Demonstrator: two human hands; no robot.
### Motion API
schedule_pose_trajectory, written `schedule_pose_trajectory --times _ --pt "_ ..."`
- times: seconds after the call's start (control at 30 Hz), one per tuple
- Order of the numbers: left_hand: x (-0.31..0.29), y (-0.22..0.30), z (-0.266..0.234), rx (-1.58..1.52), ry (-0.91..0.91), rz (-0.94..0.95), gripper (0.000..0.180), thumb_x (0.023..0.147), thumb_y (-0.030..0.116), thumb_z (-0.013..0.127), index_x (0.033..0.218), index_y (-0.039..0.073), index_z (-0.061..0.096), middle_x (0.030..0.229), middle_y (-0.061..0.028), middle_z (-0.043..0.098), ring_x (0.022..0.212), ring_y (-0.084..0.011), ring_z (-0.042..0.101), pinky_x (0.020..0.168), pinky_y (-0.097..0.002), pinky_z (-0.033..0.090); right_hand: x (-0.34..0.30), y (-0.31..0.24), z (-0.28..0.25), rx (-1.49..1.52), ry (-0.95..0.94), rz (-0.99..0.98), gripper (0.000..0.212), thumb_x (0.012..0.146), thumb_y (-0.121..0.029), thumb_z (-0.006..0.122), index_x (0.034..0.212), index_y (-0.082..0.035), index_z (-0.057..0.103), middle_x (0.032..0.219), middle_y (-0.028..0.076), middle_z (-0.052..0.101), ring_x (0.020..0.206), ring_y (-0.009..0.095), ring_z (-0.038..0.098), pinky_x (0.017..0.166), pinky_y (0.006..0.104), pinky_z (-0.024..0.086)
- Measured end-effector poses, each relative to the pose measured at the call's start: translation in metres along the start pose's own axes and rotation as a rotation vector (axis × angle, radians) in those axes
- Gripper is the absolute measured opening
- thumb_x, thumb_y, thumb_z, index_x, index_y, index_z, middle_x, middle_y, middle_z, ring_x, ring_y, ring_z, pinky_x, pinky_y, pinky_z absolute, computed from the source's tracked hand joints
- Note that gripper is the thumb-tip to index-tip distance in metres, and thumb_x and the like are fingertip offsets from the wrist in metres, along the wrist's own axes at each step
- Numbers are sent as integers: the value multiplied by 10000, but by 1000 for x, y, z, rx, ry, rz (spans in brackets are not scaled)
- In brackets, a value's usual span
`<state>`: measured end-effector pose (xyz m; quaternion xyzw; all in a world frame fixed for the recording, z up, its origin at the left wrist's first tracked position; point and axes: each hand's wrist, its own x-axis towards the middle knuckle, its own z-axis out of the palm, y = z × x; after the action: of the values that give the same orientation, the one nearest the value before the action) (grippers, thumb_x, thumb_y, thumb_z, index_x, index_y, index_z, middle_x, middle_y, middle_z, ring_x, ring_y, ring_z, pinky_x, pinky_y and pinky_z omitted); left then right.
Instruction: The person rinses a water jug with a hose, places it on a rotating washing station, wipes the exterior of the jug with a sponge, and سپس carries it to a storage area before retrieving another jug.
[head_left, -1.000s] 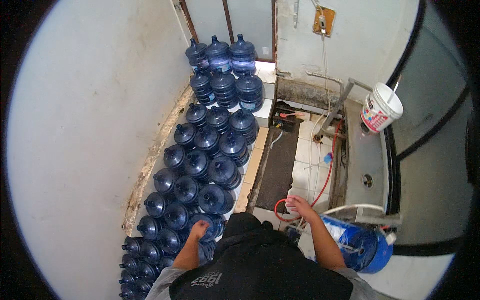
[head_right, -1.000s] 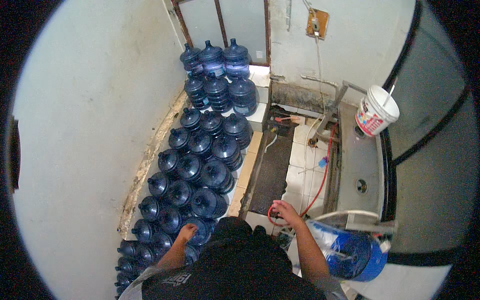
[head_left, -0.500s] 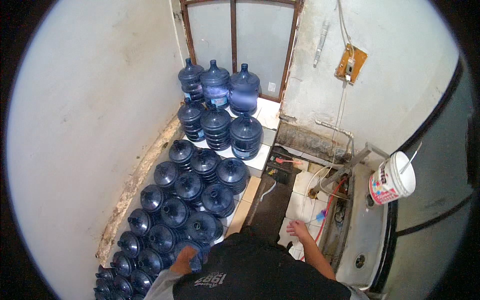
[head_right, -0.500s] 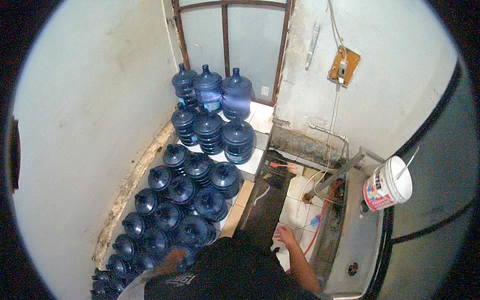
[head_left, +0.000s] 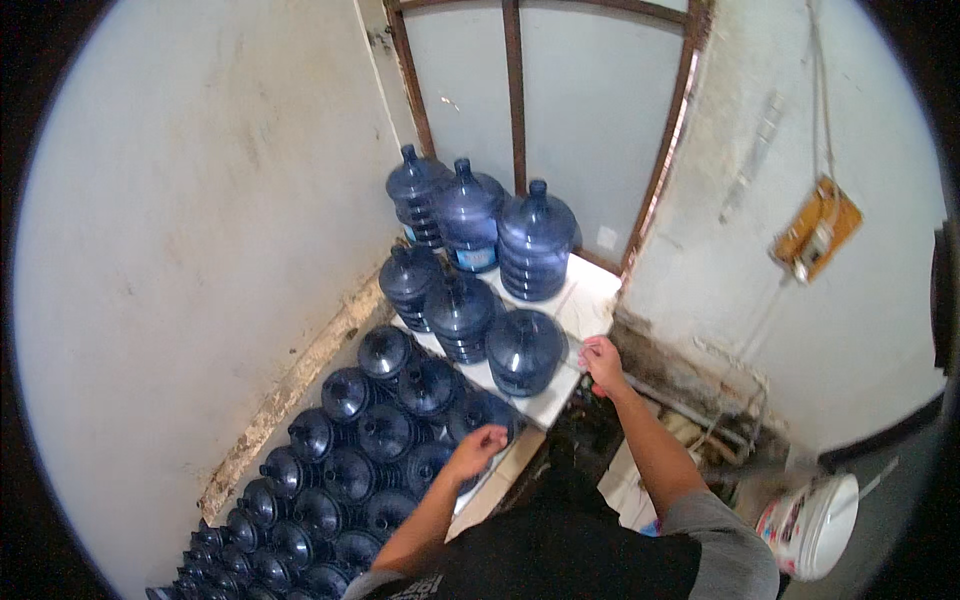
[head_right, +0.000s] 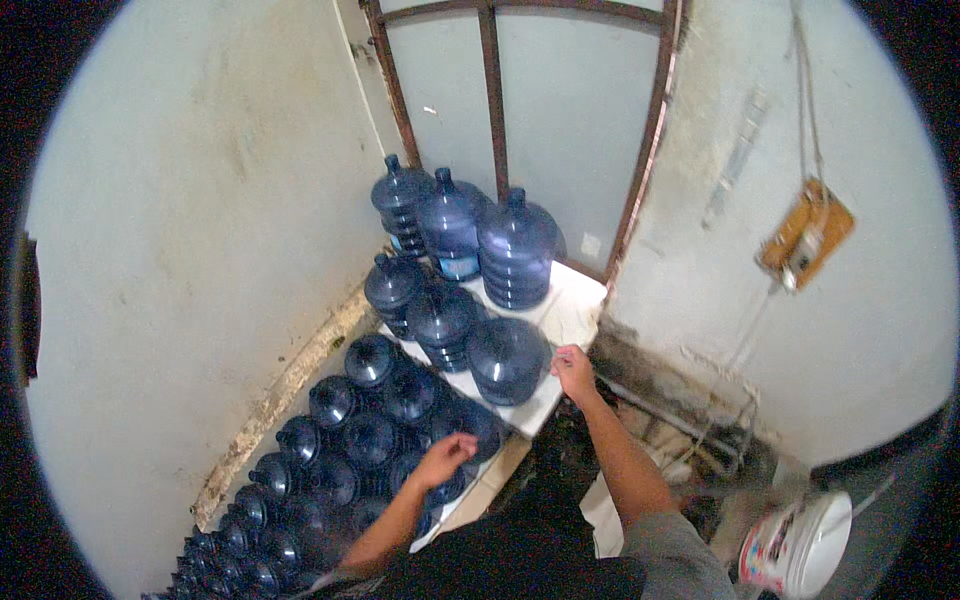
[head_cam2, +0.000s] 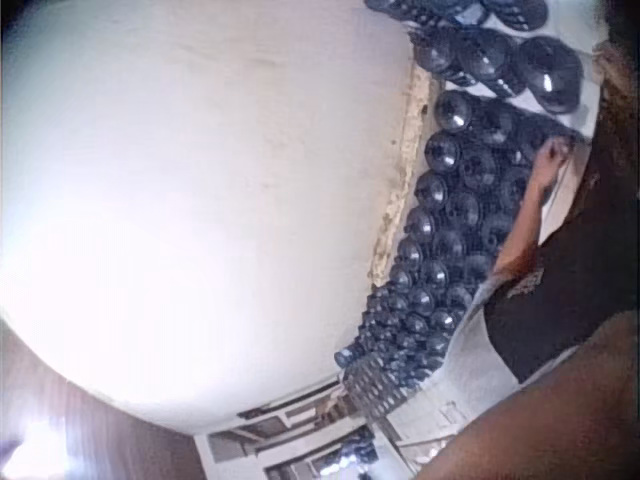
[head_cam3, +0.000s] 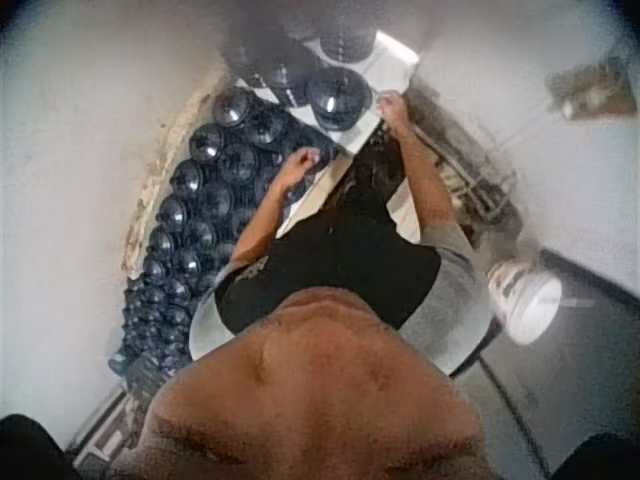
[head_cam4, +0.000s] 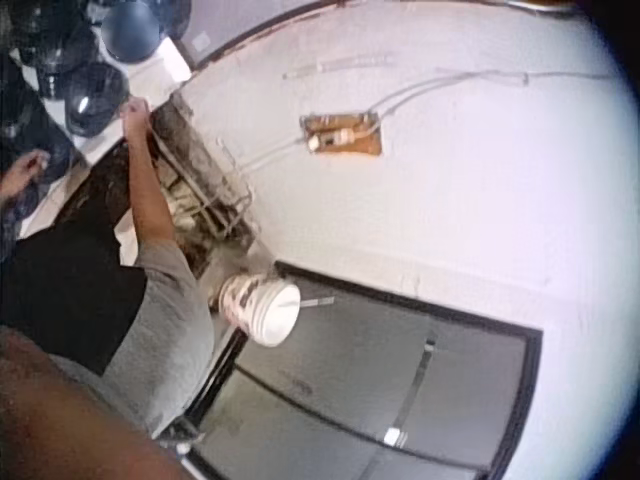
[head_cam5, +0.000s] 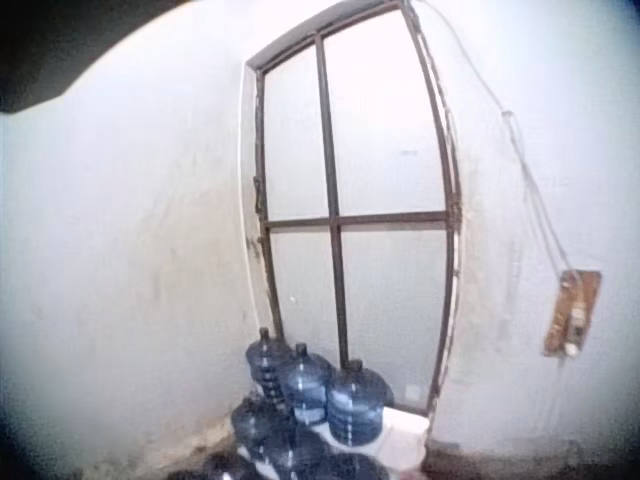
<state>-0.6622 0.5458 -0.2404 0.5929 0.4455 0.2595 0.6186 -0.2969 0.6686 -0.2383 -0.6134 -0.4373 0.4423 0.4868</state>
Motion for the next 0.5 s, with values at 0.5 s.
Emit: schedule_pose_trajectory --times 0.5 --pt "120 117 44 -63 324 -243 342 1040 241 659 1301 22 624 1129 -65 722 1060 -145 667 958 -305 513 394 -160 91 -840 -13 -298 602 877 -228 751 1394 -83 480 1324 290 528 1163 487 603 971 551 517"
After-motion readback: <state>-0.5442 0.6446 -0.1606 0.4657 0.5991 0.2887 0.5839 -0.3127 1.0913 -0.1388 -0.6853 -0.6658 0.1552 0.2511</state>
